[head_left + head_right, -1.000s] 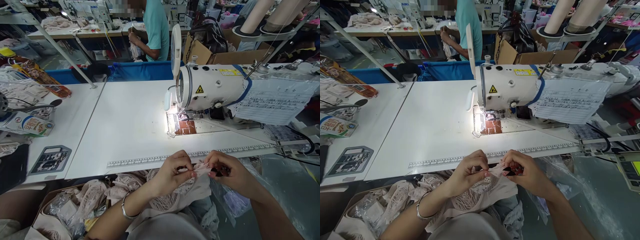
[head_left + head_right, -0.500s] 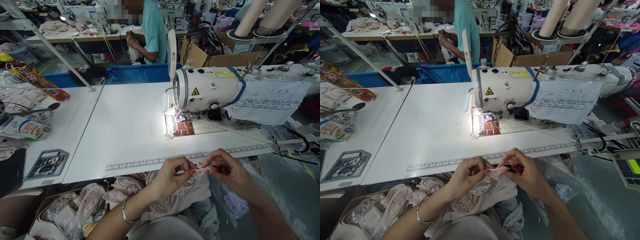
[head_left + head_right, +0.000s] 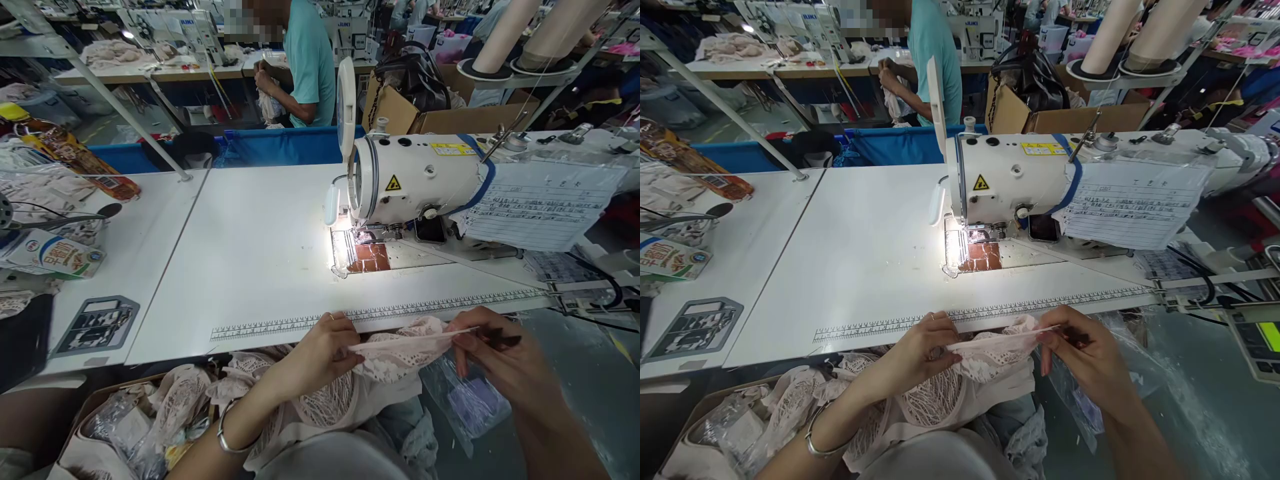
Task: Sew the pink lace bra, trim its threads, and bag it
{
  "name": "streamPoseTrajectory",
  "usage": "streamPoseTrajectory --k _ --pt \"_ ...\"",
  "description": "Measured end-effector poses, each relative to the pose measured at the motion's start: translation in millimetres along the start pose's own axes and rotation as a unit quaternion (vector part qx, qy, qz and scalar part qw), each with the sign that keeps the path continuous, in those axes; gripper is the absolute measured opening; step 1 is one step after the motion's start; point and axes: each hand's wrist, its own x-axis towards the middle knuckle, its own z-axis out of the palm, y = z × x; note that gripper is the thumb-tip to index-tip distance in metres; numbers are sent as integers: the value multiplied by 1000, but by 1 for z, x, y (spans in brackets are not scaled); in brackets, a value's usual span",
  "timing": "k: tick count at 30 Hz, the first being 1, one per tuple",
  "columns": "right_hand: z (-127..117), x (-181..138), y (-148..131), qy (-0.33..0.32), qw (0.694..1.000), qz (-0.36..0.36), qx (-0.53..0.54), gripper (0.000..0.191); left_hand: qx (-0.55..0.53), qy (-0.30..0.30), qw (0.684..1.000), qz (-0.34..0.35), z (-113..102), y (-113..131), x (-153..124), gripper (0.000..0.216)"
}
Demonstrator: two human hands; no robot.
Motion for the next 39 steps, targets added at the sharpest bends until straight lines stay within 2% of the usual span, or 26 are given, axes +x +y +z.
streamPoseTrajectory --k 2,5,7,11,14,19,22,26,33,39 --pt "-2 -2 0 23 999 -10 30 17 -59 54 996 -49 0 -3 -4 12" --pt "-3 -3 0 46 998 -23 45 14 -145 125 972 -133 3 -3 -10 8" --pt "-4 -2 3 47 998 -25 42 13 -169 166 959 -155 5 -2 -11 5" --pt "-5 -1 14 47 998 -3 32 19 -216 213 944 -132 8 1 -12 7" --pt "-6 0 23 60 997 9 36 15 -248 243 930 -118 11 3 -13 11" --pt "-16 1 35 67 996 54 2 22 -221 303 918 -129 17 2 -15 17" --pt "-19 3 36 48 990 97 -90 30 -203 314 918 -132 18 3 -17 14" --pt "-13 4 29 90 980 79 -161 35 -202 310 920 -133 13 3 -19 11" --pt "-5 4 22 134 983 80 -102 33 -198 305 920 -146 9 -3 -20 14" --pt "-25 3 19 88 988 120 -46 36 -230 299 913 -154 14 0 -19 20"
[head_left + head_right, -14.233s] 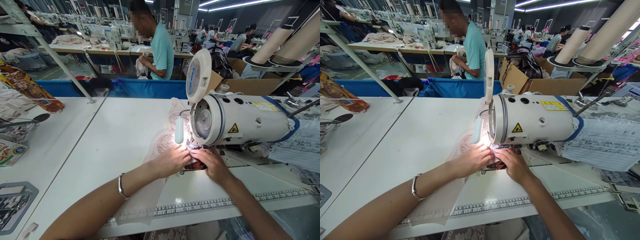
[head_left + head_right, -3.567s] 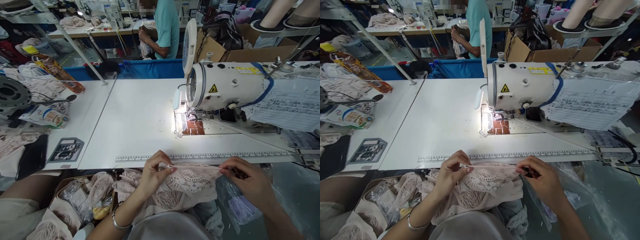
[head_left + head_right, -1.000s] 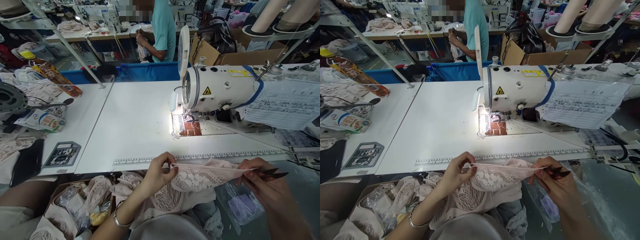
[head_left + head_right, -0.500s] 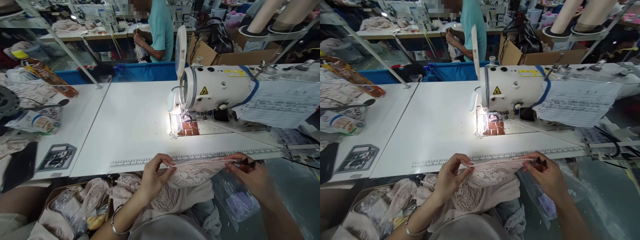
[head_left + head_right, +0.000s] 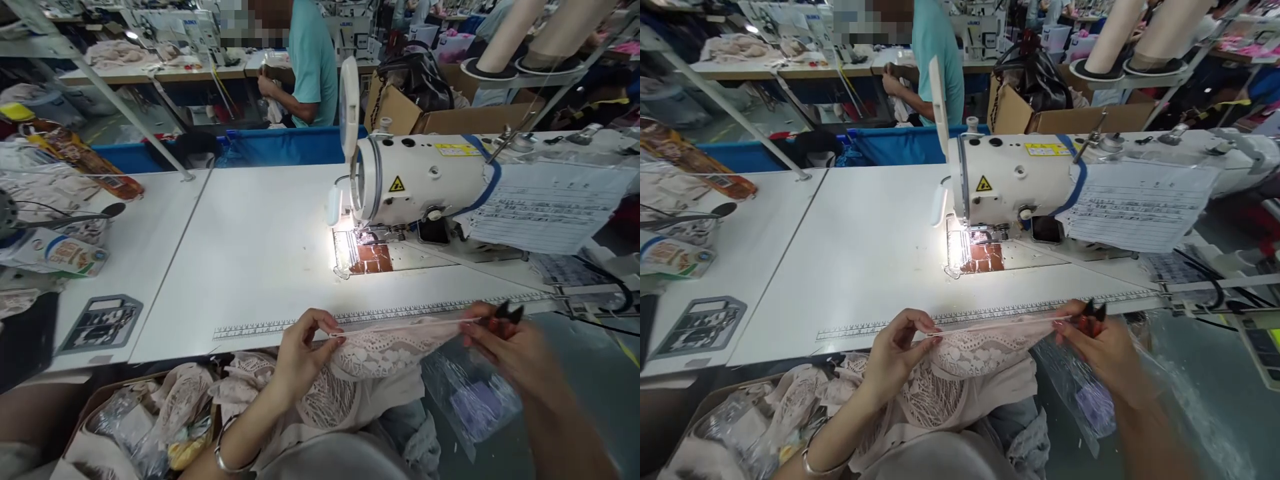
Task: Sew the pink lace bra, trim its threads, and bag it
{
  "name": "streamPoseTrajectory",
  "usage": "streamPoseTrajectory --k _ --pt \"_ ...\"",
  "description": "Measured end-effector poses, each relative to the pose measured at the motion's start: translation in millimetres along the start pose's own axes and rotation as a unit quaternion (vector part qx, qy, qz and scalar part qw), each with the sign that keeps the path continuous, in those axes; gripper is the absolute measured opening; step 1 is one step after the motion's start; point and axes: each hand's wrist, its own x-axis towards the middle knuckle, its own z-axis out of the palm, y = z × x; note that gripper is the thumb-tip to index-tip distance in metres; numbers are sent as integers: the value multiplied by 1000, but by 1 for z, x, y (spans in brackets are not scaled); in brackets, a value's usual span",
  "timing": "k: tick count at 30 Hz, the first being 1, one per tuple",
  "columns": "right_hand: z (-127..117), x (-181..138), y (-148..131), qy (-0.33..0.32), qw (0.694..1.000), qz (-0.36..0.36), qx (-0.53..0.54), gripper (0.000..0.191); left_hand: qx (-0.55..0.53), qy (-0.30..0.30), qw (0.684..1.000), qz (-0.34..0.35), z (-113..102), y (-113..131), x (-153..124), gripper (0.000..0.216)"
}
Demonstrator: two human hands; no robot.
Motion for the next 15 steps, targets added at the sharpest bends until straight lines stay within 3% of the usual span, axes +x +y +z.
streamPoseTrajectory --k 4,6,10,12,14,15 --pt "-16 -3 -13 -23 998 -65 13 32 -32 -50 998 -15 -1 6 1 20" --pt "-15 -8 -22 -46 994 -97 0 31 -10 -121 993 -12 0 13 4 19" --pt "16 -19 -38 -119 985 -96 -84 24 52 -281 953 104 21 28 6 34" --pt "37 -22 -43 -152 976 -80 -134 23 30 -267 952 145 40 29 4 24" --pt "51 -23 -46 -176 968 -80 -161 22 -6 -215 967 133 58 27 0 8" --pt "54 -24 -47 -180 965 -84 -169 22 -18 -189 974 122 64 25 -2 14"
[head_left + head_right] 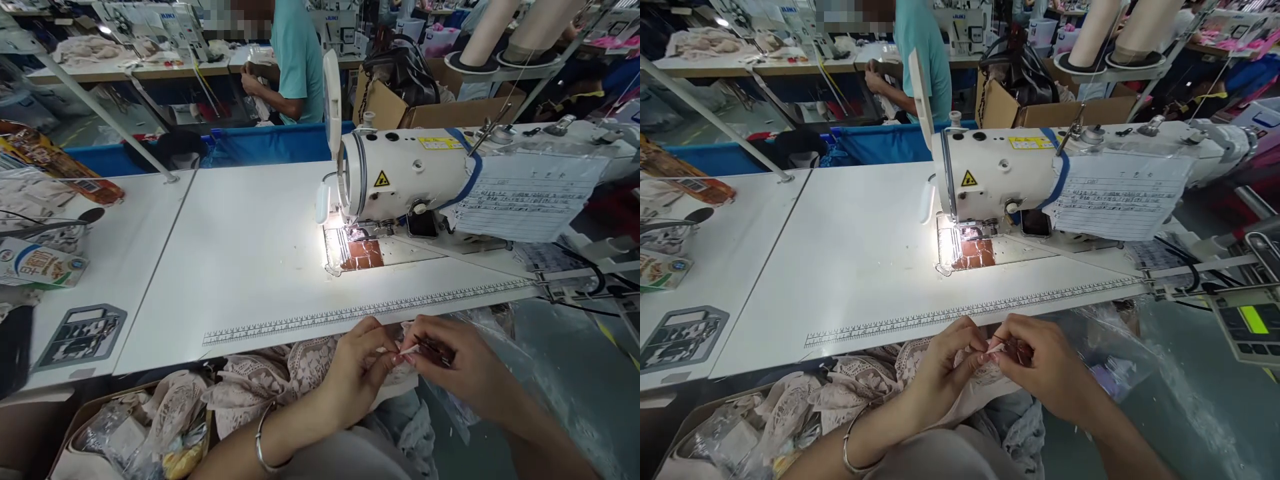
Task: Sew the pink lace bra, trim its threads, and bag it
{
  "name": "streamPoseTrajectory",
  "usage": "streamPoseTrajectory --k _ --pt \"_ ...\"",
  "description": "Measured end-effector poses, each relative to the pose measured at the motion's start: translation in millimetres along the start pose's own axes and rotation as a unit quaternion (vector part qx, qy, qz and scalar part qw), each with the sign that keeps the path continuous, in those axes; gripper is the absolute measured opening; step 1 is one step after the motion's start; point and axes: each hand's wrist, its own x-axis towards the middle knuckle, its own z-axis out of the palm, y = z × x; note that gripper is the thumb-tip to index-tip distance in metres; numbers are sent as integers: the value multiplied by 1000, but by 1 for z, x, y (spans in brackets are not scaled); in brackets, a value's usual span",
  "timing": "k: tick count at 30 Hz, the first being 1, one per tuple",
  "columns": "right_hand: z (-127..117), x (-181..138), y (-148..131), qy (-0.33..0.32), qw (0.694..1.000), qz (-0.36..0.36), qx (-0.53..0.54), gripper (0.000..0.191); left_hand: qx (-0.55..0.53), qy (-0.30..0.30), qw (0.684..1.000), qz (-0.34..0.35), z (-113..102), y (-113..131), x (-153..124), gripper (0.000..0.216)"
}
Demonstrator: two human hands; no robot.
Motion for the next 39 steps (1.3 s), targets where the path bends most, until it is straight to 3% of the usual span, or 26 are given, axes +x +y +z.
streamPoseTrajectory --k 7,12,15,20,23,30,39 --pt "-7 0 -2 54 998 -4 -44 23 30 59 998 -3 12 -1 6 26" --pt "-5 4 1 50 998 0 -30 24 16 66 997 -32 15 -1 11 15" --pt "-4 3 6 55 998 6 -2 26 -33 75 993 -84 15 -3 13 20" --pt "-3 -1 13 152 988 -27 7 35 -128 78 970 -191 10 -2 16 31" --pt "2 -1 15 123 992 -38 15 30 -121 81 971 -189 10 -1 17 33" --pt "11 6 19 80 996 11 37 26 -98 76 976 -178 11 -2 16 33" --pt "12 8 14 107 994 6 10 28 -111 81 971 -198 10 -1 16 41"
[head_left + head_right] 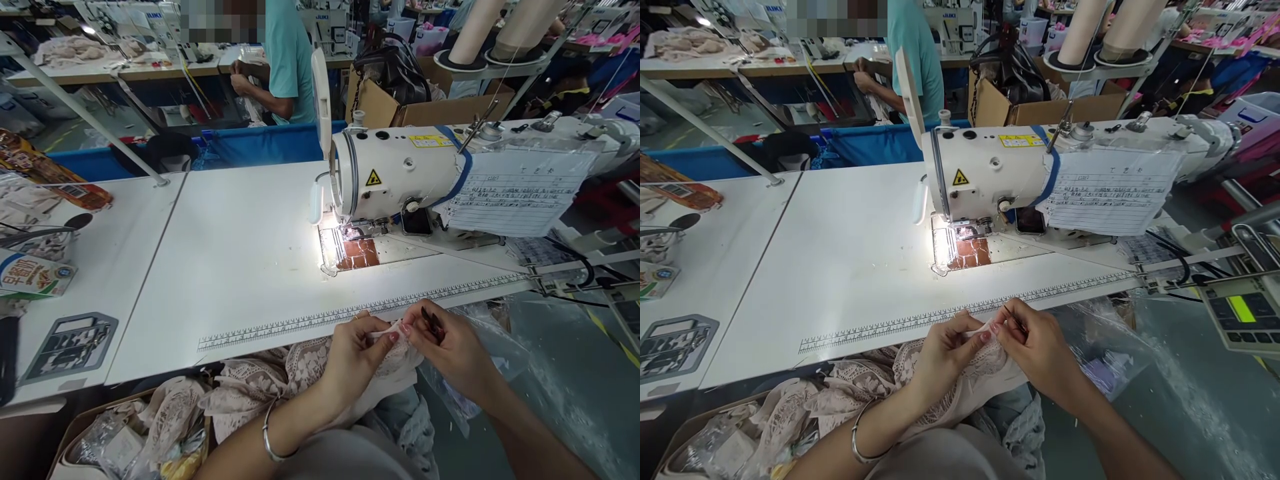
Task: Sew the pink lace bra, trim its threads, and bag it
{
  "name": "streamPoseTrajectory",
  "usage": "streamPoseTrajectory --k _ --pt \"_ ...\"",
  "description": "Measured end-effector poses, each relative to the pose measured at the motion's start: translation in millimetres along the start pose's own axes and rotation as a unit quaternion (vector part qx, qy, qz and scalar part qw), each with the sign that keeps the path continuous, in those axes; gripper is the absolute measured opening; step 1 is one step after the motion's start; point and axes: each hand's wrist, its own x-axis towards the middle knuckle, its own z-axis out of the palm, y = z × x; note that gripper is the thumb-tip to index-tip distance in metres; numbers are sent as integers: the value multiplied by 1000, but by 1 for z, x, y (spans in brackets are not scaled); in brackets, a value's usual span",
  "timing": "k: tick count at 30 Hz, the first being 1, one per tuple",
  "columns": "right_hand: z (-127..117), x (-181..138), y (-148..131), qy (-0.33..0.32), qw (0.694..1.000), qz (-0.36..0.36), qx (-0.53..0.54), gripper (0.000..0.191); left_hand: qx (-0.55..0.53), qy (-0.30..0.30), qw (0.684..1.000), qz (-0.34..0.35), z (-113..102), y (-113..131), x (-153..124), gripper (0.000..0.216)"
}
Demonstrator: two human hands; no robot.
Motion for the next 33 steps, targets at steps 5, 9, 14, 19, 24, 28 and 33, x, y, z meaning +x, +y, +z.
streamPoseTrajectory --k 5,9,14,19,24,28,33 --pt "-6 -1 8 -20 1000 0 15 37 -13 12 1000 11 0 2 2 37" --pt "-15 2 15 -35 998 -30 42 53 -10 3 1000 10 -2 3 2 36" --pt "-15 6 14 -115 993 20 28 41 -2 -11 1000 10 -3 5 2 30" --pt "-9 6 13 -135 989 31 54 44 12 -15 1000 21 -4 5 3 22" --pt "-6 6 14 -129 987 43 82 38 29 -21 999 20 -4 3 2 23" --pt "-4 6 15 -92 990 43 100 38 24 -19 999 19 -4 5 1 24" --pt "-12 3 32 -17 989 -6 150 59 -23 5 1000 9 -5 7 2 38"
